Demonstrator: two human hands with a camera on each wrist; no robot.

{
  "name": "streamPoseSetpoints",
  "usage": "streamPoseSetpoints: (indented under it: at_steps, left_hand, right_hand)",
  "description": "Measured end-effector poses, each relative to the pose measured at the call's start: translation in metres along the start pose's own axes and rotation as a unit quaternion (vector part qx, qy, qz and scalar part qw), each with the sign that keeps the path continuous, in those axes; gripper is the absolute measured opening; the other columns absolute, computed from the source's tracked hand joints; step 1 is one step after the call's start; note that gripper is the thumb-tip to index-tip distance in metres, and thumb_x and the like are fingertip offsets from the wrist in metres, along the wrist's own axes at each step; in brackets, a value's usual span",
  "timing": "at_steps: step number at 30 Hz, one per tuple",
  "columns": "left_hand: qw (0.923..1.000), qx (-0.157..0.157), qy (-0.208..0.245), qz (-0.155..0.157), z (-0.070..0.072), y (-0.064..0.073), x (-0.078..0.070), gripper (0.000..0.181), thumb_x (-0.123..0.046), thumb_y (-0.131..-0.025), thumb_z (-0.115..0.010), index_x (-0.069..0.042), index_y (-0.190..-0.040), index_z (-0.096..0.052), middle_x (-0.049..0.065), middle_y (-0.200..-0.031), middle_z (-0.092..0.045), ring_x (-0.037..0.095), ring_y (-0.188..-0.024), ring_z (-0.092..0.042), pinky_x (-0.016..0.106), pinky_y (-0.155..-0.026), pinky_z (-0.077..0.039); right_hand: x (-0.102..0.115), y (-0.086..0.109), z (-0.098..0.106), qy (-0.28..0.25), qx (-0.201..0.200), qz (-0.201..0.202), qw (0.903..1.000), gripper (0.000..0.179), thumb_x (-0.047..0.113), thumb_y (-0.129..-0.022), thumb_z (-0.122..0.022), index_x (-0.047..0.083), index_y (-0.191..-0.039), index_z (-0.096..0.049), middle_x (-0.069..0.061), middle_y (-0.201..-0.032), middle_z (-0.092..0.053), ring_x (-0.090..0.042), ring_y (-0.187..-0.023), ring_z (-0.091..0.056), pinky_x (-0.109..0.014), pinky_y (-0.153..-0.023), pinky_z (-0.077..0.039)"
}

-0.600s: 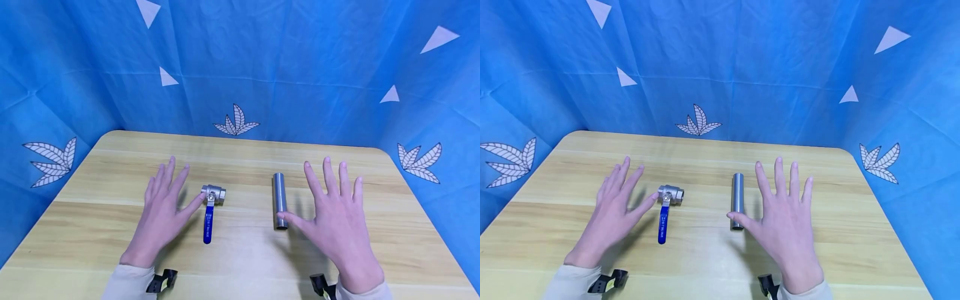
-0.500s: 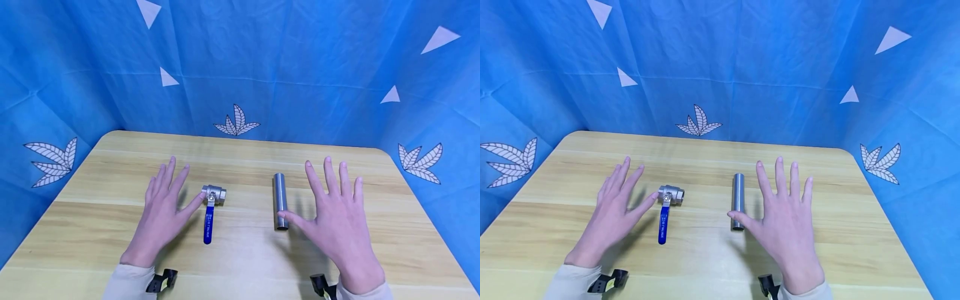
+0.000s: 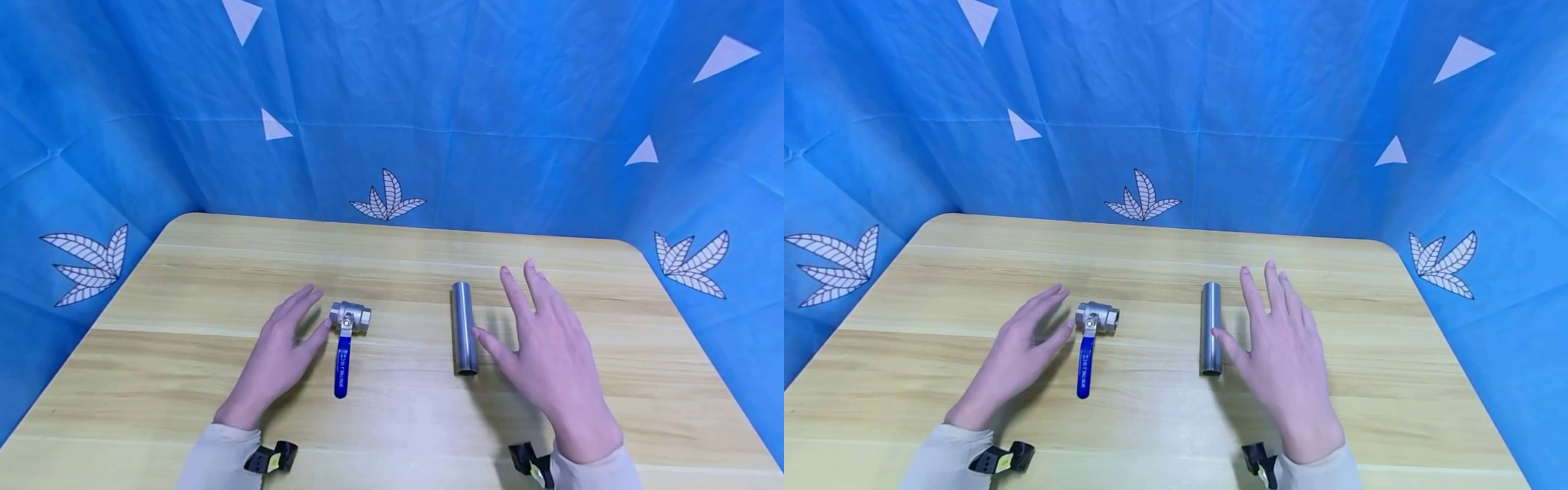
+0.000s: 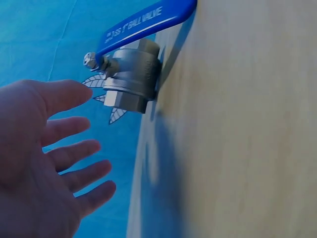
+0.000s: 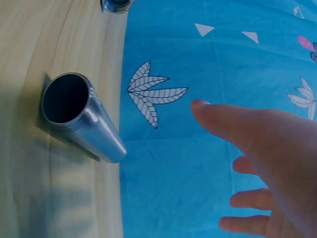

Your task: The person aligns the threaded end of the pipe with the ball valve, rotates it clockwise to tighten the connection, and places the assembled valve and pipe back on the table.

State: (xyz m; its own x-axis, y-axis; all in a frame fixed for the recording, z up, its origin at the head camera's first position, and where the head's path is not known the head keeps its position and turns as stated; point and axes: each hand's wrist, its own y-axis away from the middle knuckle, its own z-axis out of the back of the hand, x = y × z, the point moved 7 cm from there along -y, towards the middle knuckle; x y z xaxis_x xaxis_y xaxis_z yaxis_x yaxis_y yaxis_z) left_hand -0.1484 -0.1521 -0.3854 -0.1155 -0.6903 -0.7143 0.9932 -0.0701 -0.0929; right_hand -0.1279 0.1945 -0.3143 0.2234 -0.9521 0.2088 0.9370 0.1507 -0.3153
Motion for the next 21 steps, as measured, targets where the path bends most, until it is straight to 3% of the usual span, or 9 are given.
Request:
streamPoseSetpoints:
  at_steps: [12,21]
  left_hand:
    - [0.9948,0.026,0.094,0.027,-0.013,-0.003,0.019,0.041,-0.027,-0.113,-0.057,-0.013,-0.151,-0.061,0.014,-0.158,-0.059,0.04,-0.15,-0.051,0.062,-0.127,-0.039]
    - [0.9829,0.075,0.155,0.066,-0.022,-0.003,0.035,0.051,-0.023,-0.113,-0.053,-0.028,-0.164,-0.046,0.006,-0.175,-0.039,0.037,-0.165,-0.028,0.065,-0.134,-0.019]
  right_hand:
    - [-0.012,-0.002,-0.025,-0.064,0.051,-0.018,0.9965,0.082,0.045,-0.098,-0.078,0.013,-0.164,-0.043,-0.027,-0.17,-0.039,-0.056,-0.149,-0.043,-0.078,-0.112,-0.043]
    - [-0.024,-0.003,-0.063,-0.159,0.124,-0.047,0.9782,0.071,0.042,-0.106,-0.067,0.017,-0.167,-0.04,-0.022,-0.174,-0.033,-0.051,-0.157,-0.035,-0.077,-0.121,-0.034]
